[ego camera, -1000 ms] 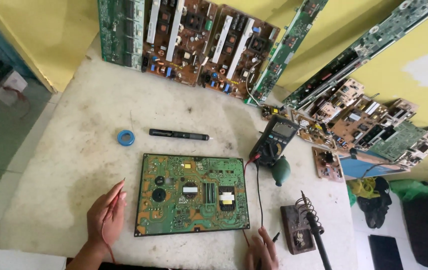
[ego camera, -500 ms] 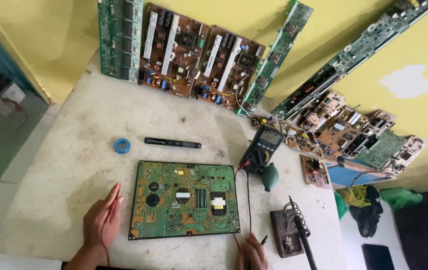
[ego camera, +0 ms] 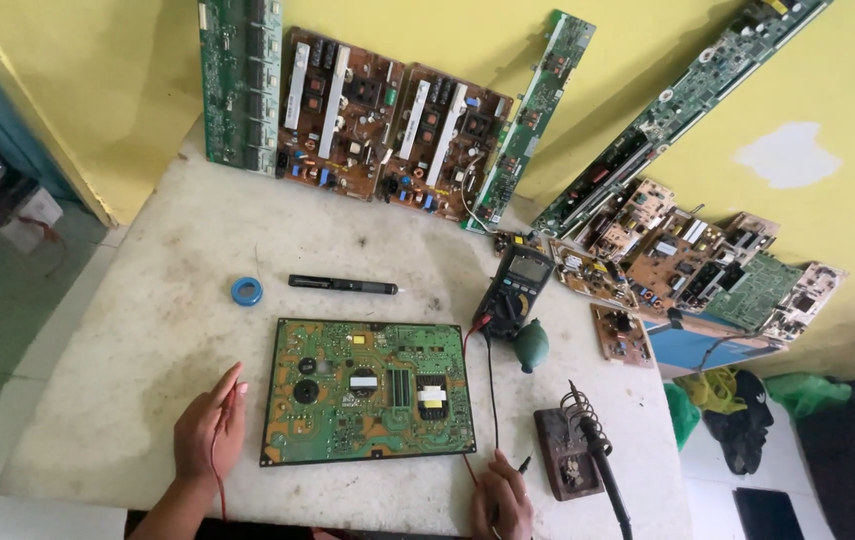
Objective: The person uses a multimeter to test various points on a green circuit board placed on a white workbench. They move the multimeter probes across different components and traces on the board while observing the readings on the multimeter display.
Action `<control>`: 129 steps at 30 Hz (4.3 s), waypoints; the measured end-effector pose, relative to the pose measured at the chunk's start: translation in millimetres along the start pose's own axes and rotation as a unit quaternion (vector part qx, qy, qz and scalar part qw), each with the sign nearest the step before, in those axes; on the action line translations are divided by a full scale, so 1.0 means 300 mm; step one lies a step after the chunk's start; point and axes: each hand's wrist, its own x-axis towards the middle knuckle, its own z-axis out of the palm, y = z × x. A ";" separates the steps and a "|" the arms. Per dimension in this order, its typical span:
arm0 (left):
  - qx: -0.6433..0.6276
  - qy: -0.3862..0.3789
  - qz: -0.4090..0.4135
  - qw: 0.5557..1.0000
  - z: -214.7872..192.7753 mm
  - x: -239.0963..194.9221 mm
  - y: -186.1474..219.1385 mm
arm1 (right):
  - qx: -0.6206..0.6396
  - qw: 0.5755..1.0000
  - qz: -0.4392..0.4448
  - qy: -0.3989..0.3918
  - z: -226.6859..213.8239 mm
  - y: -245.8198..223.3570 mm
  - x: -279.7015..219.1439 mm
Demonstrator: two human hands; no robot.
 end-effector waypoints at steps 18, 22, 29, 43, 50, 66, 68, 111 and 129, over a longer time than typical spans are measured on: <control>-0.078 -0.012 -0.077 0.994 -0.035 0.016 0.058 | 0.354 0.855 0.031 -0.377 0.047 0.289 -0.078; -0.093 -0.009 -0.011 0.996 -0.031 0.015 0.030 | 0.322 0.880 0.010 -0.349 0.130 0.336 -0.226; -0.132 -0.042 -0.058 0.989 -0.044 0.021 0.039 | 0.259 0.924 -0.043 -0.278 -0.019 -0.379 0.121; -0.147 -0.064 -0.060 0.985 -0.030 0.024 0.010 | 0.273 0.873 -0.120 -0.385 0.027 -0.509 0.104; -0.189 0.004 0.026 0.982 -0.050 0.014 0.027 | 0.367 0.873 -0.099 -0.305 0.017 -0.567 0.115; -0.310 -0.001 0.116 0.944 -0.146 0.109 0.191 | 0.497 0.859 0.099 -0.068 0.257 -0.221 0.129; -0.315 -0.009 0.127 0.940 -0.120 0.111 0.212 | 0.494 0.863 0.082 -0.071 0.308 -0.194 0.180; -0.406 -0.003 0.043 0.913 0.028 0.208 0.254 | 0.235 0.963 -0.110 -0.076 0.637 -0.197 0.351; -0.377 0.013 -0.013 0.926 0.052 0.178 0.229 | 0.235 0.962 -0.110 -0.083 0.653 -0.174 0.342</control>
